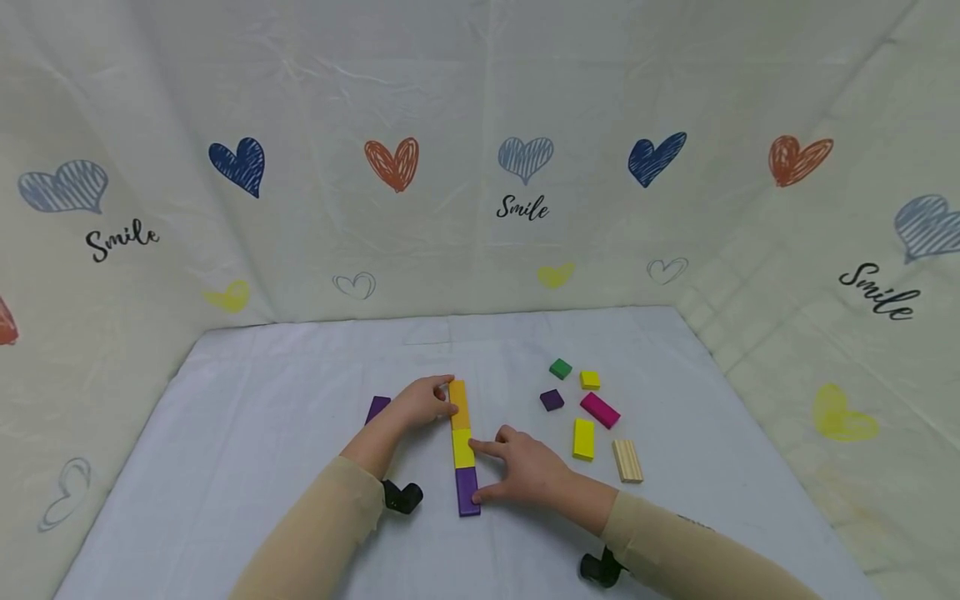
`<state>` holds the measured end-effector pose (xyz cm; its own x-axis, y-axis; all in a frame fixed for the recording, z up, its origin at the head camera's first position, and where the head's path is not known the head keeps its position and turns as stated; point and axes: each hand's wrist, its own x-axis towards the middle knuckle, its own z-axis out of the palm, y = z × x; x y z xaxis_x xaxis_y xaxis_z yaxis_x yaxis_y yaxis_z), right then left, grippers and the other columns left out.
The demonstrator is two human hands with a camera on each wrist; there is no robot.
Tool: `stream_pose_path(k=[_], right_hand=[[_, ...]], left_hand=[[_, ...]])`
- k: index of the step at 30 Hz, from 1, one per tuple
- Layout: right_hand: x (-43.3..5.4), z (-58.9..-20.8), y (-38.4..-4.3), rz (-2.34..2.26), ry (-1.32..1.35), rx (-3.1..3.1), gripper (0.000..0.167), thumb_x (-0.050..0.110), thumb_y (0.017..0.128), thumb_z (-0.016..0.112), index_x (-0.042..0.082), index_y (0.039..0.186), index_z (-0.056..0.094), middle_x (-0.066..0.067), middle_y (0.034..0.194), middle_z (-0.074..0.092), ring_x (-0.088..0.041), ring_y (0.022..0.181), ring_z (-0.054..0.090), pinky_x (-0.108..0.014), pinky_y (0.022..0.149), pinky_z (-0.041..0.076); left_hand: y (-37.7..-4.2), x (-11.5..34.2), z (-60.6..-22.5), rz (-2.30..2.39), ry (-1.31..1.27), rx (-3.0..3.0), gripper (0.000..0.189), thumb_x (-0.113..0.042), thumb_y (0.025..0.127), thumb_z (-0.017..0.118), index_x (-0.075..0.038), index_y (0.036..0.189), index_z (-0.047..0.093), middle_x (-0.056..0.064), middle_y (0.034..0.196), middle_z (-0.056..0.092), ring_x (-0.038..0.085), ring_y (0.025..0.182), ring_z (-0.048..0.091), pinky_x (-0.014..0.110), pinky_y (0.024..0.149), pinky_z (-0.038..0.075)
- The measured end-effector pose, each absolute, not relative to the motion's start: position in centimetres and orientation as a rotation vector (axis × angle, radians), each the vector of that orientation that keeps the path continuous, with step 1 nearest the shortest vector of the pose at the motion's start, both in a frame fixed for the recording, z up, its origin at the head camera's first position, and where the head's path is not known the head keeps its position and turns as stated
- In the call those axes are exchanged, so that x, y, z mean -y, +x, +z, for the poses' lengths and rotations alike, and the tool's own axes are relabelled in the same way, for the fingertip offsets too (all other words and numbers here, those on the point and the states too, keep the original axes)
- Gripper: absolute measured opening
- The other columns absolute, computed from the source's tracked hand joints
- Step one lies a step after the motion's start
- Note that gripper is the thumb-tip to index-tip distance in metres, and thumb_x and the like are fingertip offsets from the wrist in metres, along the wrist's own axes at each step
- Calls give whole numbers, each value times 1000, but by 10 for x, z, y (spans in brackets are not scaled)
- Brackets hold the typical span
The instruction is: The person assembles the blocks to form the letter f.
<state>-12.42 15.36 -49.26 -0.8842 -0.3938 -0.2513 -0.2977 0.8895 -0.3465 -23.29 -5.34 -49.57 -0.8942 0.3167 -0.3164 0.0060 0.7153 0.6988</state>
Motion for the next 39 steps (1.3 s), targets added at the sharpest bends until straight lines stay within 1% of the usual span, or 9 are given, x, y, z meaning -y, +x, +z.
stream_pose_path(k=[4, 8, 13, 17, 25, 32, 39], right_hand=[[-154, -493, -125, -447, -517, -2738, 83, 71, 68, 75, 39, 142, 54, 1, 103, 54, -12, 82, 50, -25, 67, 48], [-155, -491, -127, -459, -493, -2729, 84, 72, 69, 74, 39, 143, 52, 0, 108, 54, -12, 84, 51, -26, 69, 49], [-154, -487, -134, -446, -484, -2731, 85, 71, 70, 74, 39, 145, 50, -2, 112, 55, -14, 86, 52, -28, 71, 50], [-152, -489, -142, -432, -481, -2724, 88, 73, 69, 73, 39, 146, 48, -3, 113, 54, -14, 86, 52, -29, 70, 49], [-150, -492, -149, -459, -448, -2699, 88, 70, 69, 76, 39, 146, 49, -4, 110, 53, -15, 81, 51, -27, 66, 46], [-148, -489, -147, -453, -445, -2713, 86, 65, 70, 79, 37, 146, 50, -3, 105, 52, -15, 78, 50, -26, 63, 45], [-147, -490, -146, -437, -439, -2722, 85, 65, 70, 78, 36, 145, 51, -3, 105, 51, -16, 77, 49, -26, 63, 44]], left_hand=[[-233, 54, -497, 1032, 228, -2497, 65, -27, 90, 74, -19, 148, 48, 6, 97, 56, 21, 85, 52, 32, 73, 43], [-233, 55, -497, 1046, 221, -2492, 68, -27, 89, 75, -17, 149, 46, 6, 98, 57, 21, 86, 53, 32, 75, 45], [-233, 56, -496, 1057, 220, -2493, 65, -27, 89, 75, -16, 147, 49, 5, 97, 57, 21, 86, 53, 33, 75, 45], [-232, 56, -496, 1054, 226, -2497, 63, -26, 89, 75, -16, 146, 51, 5, 97, 57, 21, 86, 53, 33, 76, 44], [-232, 56, -496, 1053, 234, -2495, 62, -27, 89, 75, -16, 145, 51, 5, 96, 56, 21, 86, 52, 33, 75, 44], [-231, 55, -492, 1044, 273, -2503, 63, -24, 89, 75, -12, 146, 50, 5, 97, 57, 20, 84, 52, 32, 73, 43], [-230, 55, -492, 1045, 264, -2504, 64, -25, 89, 74, -12, 147, 49, 5, 97, 57, 20, 85, 52, 33, 75, 43]])
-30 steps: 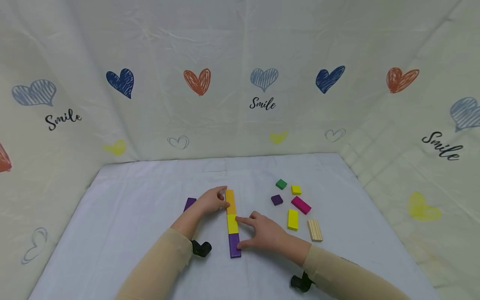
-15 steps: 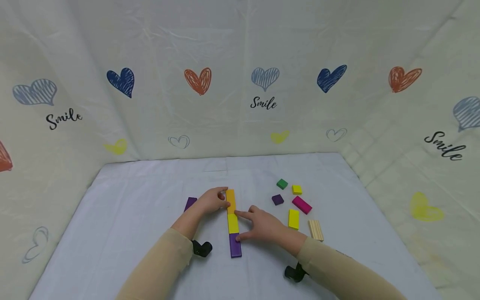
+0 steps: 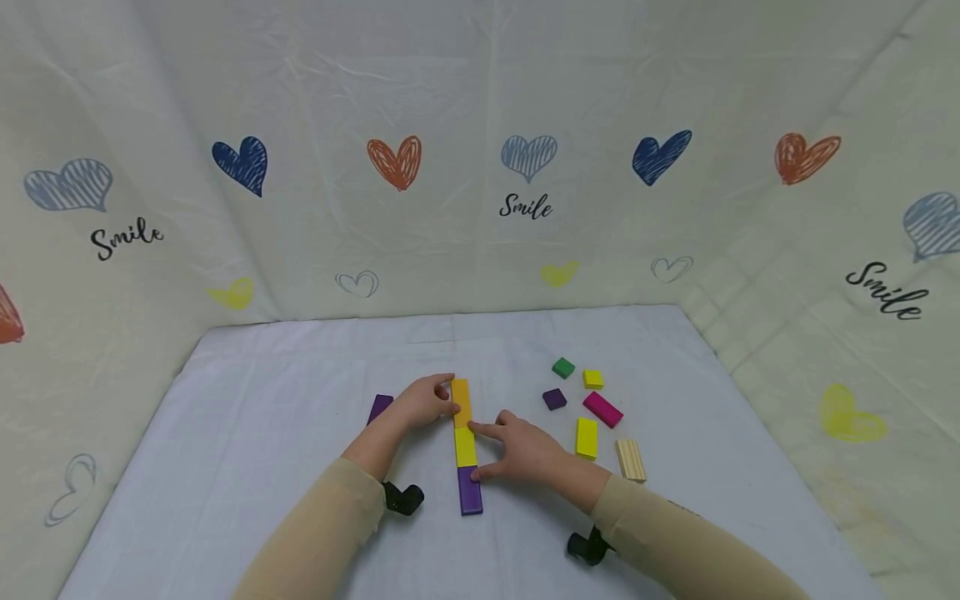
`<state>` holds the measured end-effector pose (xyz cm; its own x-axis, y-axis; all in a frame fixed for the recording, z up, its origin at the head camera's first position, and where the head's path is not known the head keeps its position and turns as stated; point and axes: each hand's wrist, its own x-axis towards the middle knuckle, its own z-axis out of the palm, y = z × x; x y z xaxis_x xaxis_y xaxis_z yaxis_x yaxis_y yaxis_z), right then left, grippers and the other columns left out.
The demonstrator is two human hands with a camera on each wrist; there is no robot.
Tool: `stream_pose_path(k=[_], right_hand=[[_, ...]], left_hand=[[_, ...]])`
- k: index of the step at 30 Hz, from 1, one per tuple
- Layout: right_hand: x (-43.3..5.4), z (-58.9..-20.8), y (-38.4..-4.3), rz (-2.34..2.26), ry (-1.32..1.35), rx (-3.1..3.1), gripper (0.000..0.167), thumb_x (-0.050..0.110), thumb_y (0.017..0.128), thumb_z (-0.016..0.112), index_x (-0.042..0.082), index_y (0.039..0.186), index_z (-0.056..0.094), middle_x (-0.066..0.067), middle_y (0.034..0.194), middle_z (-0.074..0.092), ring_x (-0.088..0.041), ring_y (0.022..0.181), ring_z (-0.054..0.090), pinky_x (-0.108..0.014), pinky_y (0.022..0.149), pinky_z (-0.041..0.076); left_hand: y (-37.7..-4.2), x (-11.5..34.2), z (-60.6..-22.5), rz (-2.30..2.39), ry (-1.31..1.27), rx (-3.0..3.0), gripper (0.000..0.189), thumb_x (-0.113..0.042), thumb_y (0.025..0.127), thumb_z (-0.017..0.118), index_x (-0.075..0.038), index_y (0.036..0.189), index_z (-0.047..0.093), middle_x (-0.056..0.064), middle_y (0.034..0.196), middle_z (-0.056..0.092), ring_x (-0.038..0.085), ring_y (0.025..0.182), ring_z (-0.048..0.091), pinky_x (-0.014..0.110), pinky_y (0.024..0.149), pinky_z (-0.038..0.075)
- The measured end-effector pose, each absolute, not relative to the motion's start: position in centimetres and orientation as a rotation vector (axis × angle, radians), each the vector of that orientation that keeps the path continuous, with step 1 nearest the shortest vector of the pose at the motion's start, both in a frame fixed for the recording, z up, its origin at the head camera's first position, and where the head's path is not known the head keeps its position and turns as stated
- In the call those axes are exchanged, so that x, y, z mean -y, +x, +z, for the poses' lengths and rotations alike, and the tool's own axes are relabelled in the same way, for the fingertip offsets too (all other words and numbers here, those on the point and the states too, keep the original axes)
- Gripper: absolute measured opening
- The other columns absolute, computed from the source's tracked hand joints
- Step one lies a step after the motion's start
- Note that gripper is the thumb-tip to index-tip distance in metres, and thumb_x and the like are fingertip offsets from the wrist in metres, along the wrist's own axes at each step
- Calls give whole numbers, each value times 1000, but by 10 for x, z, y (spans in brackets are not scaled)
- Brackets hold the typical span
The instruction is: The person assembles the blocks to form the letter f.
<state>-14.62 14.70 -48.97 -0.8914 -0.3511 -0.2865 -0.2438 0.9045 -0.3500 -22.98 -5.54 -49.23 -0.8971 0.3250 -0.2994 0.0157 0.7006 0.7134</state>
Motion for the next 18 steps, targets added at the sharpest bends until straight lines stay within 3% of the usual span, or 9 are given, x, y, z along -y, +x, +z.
stream_pose_path(k=[8, 18], right_hand=[[-145, -490, -147, -423, -417, -2725, 86, 66, 69, 79, 37, 145, 51, -4, 106, 52, -16, 78, 50, -26, 63, 45], [-145, -488, -147, -404, -399, -2719, 86, 67, 69, 78, 40, 145, 49, -5, 110, 53, -16, 80, 51, -26, 66, 47]], left_hand=[[-227, 60, -494, 1078, 242, -2511, 65, -28, 90, 73, -13, 148, 48, 4, 100, 59, 18, 82, 54, 29, 71, 46], [-216, 80, -485, 1098, 123, -2521, 62, -31, 91, 73, -20, 147, 50, 6, 115, 60, 19, 81, 58, 29, 72, 52]])
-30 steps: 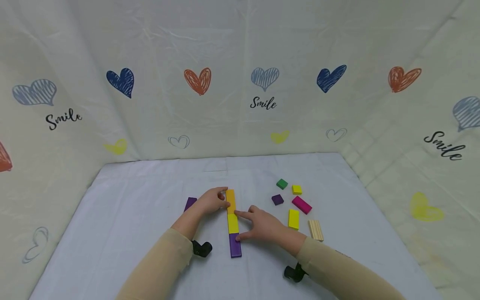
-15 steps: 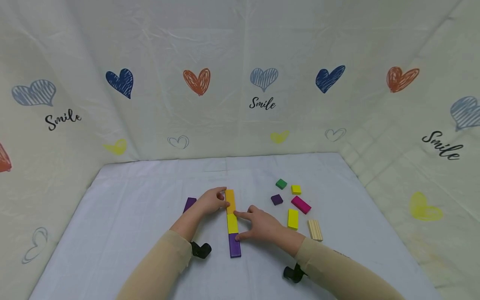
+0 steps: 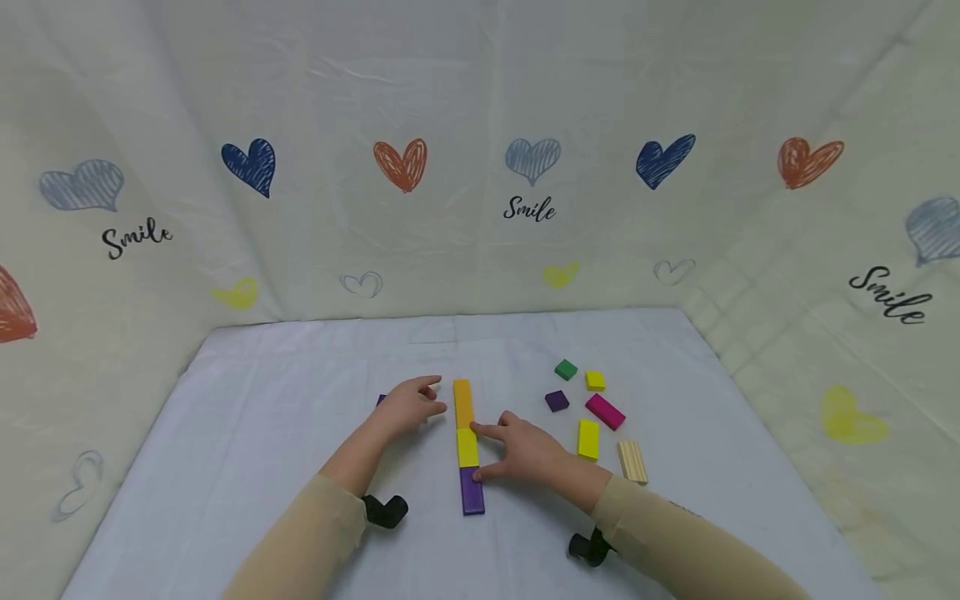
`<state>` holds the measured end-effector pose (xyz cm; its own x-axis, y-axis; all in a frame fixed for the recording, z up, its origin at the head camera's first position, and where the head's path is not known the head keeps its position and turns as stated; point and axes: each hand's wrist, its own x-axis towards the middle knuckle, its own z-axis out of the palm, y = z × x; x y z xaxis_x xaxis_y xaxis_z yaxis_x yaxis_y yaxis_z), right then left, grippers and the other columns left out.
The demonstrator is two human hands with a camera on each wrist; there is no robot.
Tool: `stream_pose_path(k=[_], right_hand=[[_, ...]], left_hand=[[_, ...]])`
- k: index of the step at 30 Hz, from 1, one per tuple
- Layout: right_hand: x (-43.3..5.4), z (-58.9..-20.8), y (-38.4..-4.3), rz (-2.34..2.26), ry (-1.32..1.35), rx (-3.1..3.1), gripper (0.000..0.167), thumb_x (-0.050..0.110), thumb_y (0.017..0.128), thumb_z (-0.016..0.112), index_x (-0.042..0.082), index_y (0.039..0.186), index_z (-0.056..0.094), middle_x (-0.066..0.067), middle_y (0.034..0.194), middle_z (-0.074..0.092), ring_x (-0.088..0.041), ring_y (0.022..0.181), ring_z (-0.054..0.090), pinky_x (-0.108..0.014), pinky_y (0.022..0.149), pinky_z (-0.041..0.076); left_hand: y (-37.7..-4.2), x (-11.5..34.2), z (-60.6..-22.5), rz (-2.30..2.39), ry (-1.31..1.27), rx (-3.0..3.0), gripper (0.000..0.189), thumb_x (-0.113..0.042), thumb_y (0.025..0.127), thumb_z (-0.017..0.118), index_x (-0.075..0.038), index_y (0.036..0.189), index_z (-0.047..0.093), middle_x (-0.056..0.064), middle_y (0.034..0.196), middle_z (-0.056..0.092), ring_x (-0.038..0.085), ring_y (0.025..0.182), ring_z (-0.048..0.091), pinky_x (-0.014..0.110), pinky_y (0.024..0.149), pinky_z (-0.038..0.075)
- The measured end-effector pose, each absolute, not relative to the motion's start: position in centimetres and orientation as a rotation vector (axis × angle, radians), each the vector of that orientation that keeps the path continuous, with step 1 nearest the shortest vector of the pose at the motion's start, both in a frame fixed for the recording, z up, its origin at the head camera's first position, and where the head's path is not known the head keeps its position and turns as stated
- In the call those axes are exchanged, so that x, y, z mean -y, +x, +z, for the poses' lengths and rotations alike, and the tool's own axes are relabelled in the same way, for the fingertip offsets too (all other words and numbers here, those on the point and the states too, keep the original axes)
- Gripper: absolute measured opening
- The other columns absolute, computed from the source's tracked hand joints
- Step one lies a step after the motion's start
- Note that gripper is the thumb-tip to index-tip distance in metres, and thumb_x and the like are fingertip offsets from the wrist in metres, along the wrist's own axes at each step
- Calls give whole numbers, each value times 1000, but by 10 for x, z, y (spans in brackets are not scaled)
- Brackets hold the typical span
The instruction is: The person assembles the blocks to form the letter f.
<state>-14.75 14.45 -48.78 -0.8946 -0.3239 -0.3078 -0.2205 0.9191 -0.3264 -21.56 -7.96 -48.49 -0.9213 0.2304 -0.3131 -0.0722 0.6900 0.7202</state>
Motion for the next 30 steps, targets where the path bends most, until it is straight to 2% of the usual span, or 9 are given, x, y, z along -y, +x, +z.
stream_pose_path(k=[6, 14, 20, 27, 30], right_hand=[[-146, -487, -146, -400, -404, -2725, 86, 67, 69, 78, 39, 145, 50, -6, 112, 54, -16, 81, 52, -27, 67, 47], [-148, -487, -147, -415, -409, -2720, 86, 66, 70, 78, 39, 146, 49, -6, 112, 53, -17, 81, 51, -27, 66, 46], [-149, -487, -147, -417, -400, -2718, 86, 67, 69, 78, 39, 146, 49, -6, 113, 53, -17, 82, 51, -27, 67, 46], [-148, -488, -147, -436, -406, -2709, 86, 67, 69, 78, 39, 146, 49, -6, 113, 53, -17, 82, 51, -28, 68, 46], [-146, -489, -147, -434, -409, -2707, 86, 67, 69, 78, 39, 146, 49, -5, 112, 53, -17, 83, 51, -28, 68, 46]], left_hand=[[-208, 105, -479, 1074, 98, -2576, 60, -31, 91, 72, -20, 146, 51, 4, 117, 61, 18, 82, 58, 31, 72, 51], [-195, 147, -470, 1055, 116, -2626, 57, -28, 93, 69, -14, 146, 51, 2, 115, 60, 21, 101, 56, 34, 74, 49], [-191, 157, -465, 983, 116, -2660, 57, -30, 93, 69, -12, 144, 52, 8, 120, 60, 24, 100, 57, 35, 73, 51], [-190, 153, -471, 779, 95, -2751, 61, -31, 91, 71, -12, 145, 50, 16, 126, 58, 30, 107, 58, 47, 88, 49], [-189, 150, -472, 714, 90, -2774, 63, -31, 90, 73, -10, 145, 50, 19, 126, 58, 32, 110, 59, 50, 91, 48]])
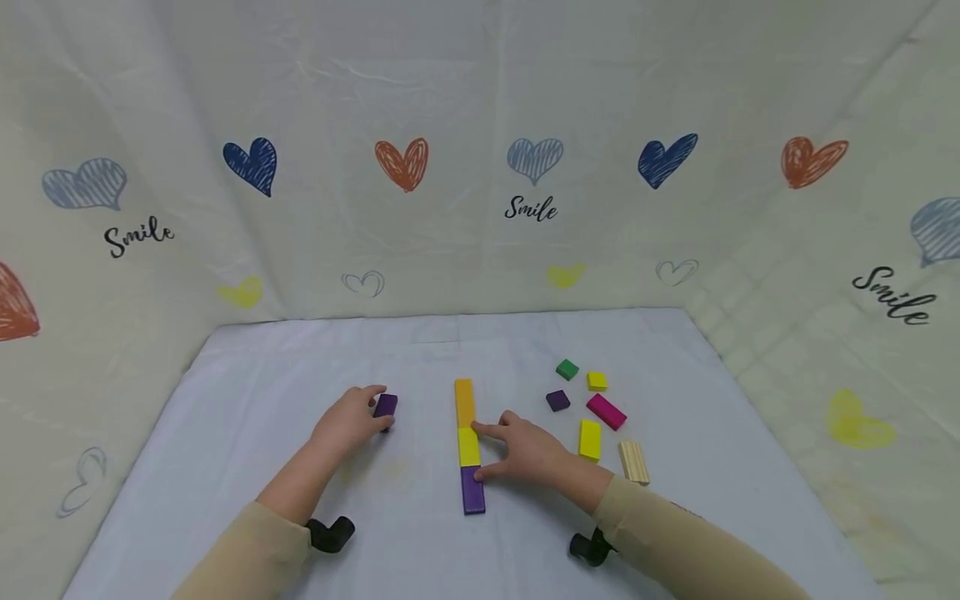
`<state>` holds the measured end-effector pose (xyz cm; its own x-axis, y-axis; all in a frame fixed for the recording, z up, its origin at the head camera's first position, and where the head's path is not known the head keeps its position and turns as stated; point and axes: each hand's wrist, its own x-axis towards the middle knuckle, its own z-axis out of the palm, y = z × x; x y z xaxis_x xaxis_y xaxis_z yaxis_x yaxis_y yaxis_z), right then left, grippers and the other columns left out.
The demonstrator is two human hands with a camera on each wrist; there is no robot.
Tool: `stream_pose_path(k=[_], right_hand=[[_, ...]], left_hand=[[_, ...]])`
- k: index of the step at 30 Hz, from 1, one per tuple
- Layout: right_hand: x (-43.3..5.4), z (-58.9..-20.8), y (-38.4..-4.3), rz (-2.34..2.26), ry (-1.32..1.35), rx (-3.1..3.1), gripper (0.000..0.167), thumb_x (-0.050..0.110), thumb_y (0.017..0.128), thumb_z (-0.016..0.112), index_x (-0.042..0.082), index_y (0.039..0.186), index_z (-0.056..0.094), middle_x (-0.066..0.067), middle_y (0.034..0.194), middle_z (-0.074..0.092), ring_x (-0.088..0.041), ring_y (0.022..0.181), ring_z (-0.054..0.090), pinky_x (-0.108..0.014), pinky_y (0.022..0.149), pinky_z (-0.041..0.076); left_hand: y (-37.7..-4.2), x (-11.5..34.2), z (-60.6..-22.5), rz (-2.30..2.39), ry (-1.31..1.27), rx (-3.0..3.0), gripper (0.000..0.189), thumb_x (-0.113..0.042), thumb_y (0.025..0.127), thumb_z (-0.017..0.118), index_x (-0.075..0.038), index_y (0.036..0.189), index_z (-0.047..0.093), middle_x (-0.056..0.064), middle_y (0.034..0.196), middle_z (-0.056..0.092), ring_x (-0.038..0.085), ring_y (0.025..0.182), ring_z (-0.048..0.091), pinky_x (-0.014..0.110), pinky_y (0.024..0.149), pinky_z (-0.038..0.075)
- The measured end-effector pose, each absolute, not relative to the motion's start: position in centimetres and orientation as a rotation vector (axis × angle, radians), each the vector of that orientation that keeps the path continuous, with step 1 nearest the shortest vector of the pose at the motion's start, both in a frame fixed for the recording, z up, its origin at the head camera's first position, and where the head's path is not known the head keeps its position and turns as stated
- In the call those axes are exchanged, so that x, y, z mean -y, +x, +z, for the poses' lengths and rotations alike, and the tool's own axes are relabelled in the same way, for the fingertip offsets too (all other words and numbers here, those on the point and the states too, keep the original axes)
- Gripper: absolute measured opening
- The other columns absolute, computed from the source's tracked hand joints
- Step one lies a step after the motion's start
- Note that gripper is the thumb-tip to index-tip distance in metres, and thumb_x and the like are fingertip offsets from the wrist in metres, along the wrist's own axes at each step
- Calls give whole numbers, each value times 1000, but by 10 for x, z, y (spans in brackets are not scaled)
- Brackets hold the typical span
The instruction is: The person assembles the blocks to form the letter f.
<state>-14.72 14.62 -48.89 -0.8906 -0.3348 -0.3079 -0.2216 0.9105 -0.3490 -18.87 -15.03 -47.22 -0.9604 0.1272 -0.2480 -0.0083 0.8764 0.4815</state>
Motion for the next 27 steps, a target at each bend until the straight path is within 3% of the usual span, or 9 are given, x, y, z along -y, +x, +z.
stream_pose_path(k=[5, 15, 19, 27], right_hand=[[-145, -488, -147, -427, -400, -2706, 87, 68, 68, 78, 39, 145, 49, -5, 112, 53, -16, 84, 52, -28, 69, 47], [-145, -487, -147, -418, -398, -2712, 87, 67, 68, 78, 40, 145, 49, -4, 112, 53, -15, 83, 52, -27, 68, 47], [-145, -486, -147, -421, -395, -2710, 86, 67, 69, 78, 40, 146, 49, -4, 112, 54, -16, 83, 52, -27, 69, 48], [-145, -489, -147, -422, -393, -2716, 87, 67, 68, 79, 40, 145, 49, -4, 111, 54, -15, 85, 52, -27, 69, 48]], left_hand=[[-186, 148, -474, 680, 89, -2790, 64, -28, 88, 76, -6, 143, 51, 21, 124, 59, 33, 111, 59, 50, 91, 48], [-187, 150, -479, 652, 88, -2793, 62, -20, 88, 73, -9, 144, 51, 23, 128, 58, 32, 106, 59, 49, 86, 49], [-188, 151, -480, 628, 120, -2817, 58, -16, 88, 71, -13, 143, 54, 23, 127, 58, 31, 101, 59, 48, 83, 49], [-196, 154, -483, 679, 235, -2855, 55, -13, 86, 70, -21, 139, 60, 18, 133, 57, 30, 109, 58, 47, 87, 48]])
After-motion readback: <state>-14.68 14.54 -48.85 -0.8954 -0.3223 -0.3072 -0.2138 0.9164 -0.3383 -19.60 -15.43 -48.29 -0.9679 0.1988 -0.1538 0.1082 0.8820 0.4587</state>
